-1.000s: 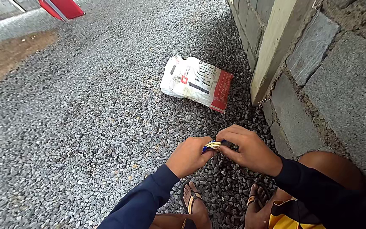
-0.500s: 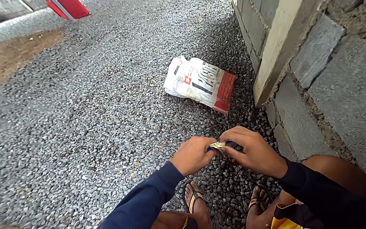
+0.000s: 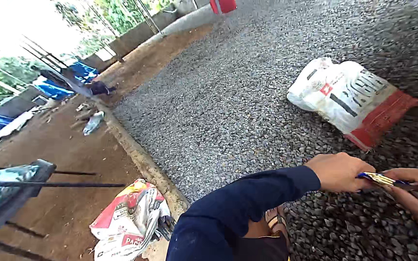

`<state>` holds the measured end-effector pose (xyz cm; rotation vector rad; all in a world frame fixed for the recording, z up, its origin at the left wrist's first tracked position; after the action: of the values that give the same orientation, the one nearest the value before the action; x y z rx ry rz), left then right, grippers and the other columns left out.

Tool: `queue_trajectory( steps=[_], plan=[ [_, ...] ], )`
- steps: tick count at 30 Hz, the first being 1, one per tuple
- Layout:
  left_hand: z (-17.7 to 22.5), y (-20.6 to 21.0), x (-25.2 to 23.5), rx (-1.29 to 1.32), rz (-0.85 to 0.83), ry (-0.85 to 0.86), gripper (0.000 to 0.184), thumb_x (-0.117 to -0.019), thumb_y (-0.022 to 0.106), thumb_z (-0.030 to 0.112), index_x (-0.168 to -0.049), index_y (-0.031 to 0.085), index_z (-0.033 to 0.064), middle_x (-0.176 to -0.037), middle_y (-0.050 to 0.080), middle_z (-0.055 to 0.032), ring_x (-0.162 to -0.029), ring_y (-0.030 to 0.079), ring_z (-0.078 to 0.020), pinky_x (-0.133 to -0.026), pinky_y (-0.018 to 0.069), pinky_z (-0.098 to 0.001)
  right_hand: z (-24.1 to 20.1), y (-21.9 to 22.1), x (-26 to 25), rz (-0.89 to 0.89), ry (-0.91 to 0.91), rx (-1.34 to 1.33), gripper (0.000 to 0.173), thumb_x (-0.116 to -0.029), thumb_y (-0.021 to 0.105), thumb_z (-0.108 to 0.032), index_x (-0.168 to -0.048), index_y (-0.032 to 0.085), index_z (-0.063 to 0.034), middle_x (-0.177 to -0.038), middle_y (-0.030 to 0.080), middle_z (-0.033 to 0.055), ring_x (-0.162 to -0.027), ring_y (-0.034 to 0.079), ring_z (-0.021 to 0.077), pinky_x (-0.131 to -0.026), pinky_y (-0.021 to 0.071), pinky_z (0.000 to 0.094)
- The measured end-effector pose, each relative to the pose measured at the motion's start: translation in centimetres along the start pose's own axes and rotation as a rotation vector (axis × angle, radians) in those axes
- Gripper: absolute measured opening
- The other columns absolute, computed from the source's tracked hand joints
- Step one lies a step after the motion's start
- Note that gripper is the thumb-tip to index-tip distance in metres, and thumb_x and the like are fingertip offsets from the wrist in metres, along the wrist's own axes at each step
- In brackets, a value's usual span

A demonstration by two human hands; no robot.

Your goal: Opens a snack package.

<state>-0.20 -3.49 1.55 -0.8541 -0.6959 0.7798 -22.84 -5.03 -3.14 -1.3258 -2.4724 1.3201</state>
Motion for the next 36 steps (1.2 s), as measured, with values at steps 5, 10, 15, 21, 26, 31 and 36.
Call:
queue_trajectory(
  steps=[5,10,15,21,26,31,36],
  plan=[
    [0.2,0.0,-0.1,-0.008,0.001,-0.004,0.026,-0.1046,0.059,0.032,-0.114,0.071,0.0106,-0.101,0.072,-0.0092,-0.096,0.070,-0.0262,-0.080,0.0563,-0.0534,0.6,0.0,0.3,0.056,0.004,-0.021,0.031,-0.0986,0.066,-0.030,-0.114,0.073,-0.0033,-0.117,0.070,0.0214,-0.104,0.070,0.0308,-0.089,0.0587,0.0463],
    [-0.2,0.4,0.3,0.009,0.041,0.012,0.028,-0.1047,0.058,0.031,-0.113,0.069,0.0066,-0.102,0.072,-0.0125,-0.097,0.070,-0.0292,-0.082,0.0559,-0.0571,-0.1,0.6,0.5,0.219,0.003,0.016,0.030,-0.0978,0.062,-0.039,-0.111,0.075,-0.0151,-0.112,0.073,0.0051,-0.099,0.071,0.0142,-0.083,0.0613,0.0340],
    [-0.7,1.0,0.1,0.064,0.052,-0.001,0.032,-0.1060,0.056,0.037,-0.113,0.069,0.0087,-0.099,0.072,-0.0116,-0.094,0.070,-0.0279,-0.081,0.0561,-0.0570,-1.0,0.4,0.5,0.248,0.066,-0.069,0.024,-0.0987,0.063,-0.032,-0.107,0.076,-0.0139,-0.107,0.074,-0.0002,-0.097,0.071,0.0088,-0.082,0.0624,0.0296],
    [-1.4,1.2,-0.2,0.066,0.026,-0.046,0.033,-0.1058,0.055,0.042,-0.115,0.072,0.0155,-0.099,0.073,-0.0066,-0.093,0.071,-0.0228,-0.083,0.0567,-0.0545,-0.7,-0.2,0.4,0.202,0.243,-0.297,0.020,-0.0997,0.064,-0.032,-0.105,0.076,-0.0162,-0.099,0.074,-0.0039,-0.089,0.071,0.0081,-0.076,0.0623,0.0287],
    [-1.2,1.0,-0.3,0.045,0.014,-0.054,0.031,-0.1056,0.056,0.041,-0.115,0.071,0.0151,-0.098,0.072,-0.0066,-0.092,0.070,-0.0233,-0.082,0.0564,-0.0537,-0.9,-0.5,0.2,0.200,0.287,-0.403,0.018,-0.0994,0.066,-0.030,-0.104,0.077,-0.0154,-0.096,0.075,-0.0022,-0.088,0.072,0.0106,-0.075,0.0620,0.0292],
    [-1.2,0.8,-0.3,0.031,0.013,-0.039,0.032,-0.1046,0.057,0.042,-0.113,0.070,0.0139,-0.097,0.071,-0.0079,-0.091,0.070,-0.0250,-0.081,0.0561,-0.0558,-1.0,-0.7,-0.1,0.220,0.237,-0.431,0.018,-0.0994,0.066,-0.025,-0.107,0.077,-0.0124,-0.101,0.074,0.0006,-0.092,0.071,0.0119,-0.077,0.0621,0.0291],
    [-1.1,0.7,-0.3,0.008,-0.005,-0.057,0.032,-0.1046,0.057,0.042,-0.115,0.070,0.0157,-0.100,0.072,-0.0078,-0.094,0.070,-0.0261,-0.082,0.0559,-0.0562,-1.1,-1.7,-0.4,0.247,0.192,-0.462,0.018,-0.0997,0.065,-0.019,-0.110,0.075,-0.0076,-0.094,0.074,0.0032,-0.084,0.071,0.0140,-0.071,0.0614,0.0298]
  ],
)
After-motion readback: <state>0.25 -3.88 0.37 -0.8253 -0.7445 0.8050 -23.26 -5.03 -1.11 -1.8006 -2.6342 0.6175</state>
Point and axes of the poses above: each hand's wrist, its own x-axis away from the middle knuckle, its own y-axis out of the palm, z = x × y, the point moved 1 cm from there along -x, towards the middle knuckle
